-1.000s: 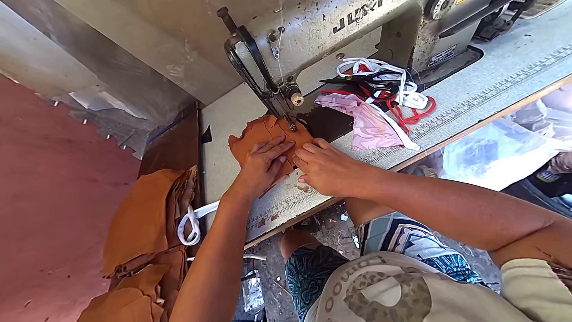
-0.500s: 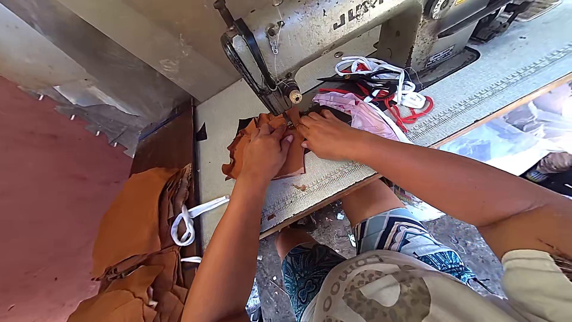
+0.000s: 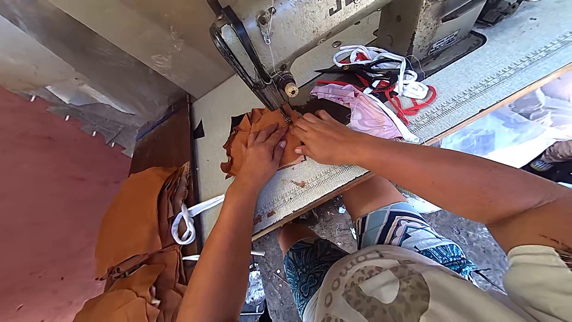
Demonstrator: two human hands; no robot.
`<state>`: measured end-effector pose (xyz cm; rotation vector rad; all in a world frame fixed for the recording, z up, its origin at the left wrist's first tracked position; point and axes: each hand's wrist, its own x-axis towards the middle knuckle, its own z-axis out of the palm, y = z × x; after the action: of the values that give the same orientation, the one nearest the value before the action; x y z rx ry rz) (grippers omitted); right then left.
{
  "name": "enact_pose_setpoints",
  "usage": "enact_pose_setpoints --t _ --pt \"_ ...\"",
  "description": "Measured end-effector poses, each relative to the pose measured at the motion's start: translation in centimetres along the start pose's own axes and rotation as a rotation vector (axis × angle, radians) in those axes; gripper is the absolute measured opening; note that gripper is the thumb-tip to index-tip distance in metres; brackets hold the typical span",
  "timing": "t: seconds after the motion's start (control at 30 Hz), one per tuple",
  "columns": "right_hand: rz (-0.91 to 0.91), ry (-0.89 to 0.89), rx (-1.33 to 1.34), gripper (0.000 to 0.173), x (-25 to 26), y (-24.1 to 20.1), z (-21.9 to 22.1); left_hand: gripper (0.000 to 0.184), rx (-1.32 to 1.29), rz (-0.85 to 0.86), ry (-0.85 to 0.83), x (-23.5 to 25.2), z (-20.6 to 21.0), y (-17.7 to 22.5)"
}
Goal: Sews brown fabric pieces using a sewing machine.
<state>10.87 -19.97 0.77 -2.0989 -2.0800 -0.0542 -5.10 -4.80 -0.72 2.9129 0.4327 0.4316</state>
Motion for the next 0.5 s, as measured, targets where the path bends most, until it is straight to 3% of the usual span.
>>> enact_pose_setpoints --t 0.13,0.27,0.5 --pt "0.04 0.052 -0.002 0.049 -0.2 0.1 0.1 0.049 0.056 -0.066 -0.056 0.1 -0.4 0.6" --pt "-0.195 0.234 -0.003 0.034 -0.7 -0.2 0.9 0.052 0.068 -0.029 -0.042 -0.7 -0.2 0.0" --pt "-0.077 0.116 0.011 0.037 -0.3 0.6 0.2 0.056 0.088 -0.077 -0.138 -1.9 -1.3 0.5"
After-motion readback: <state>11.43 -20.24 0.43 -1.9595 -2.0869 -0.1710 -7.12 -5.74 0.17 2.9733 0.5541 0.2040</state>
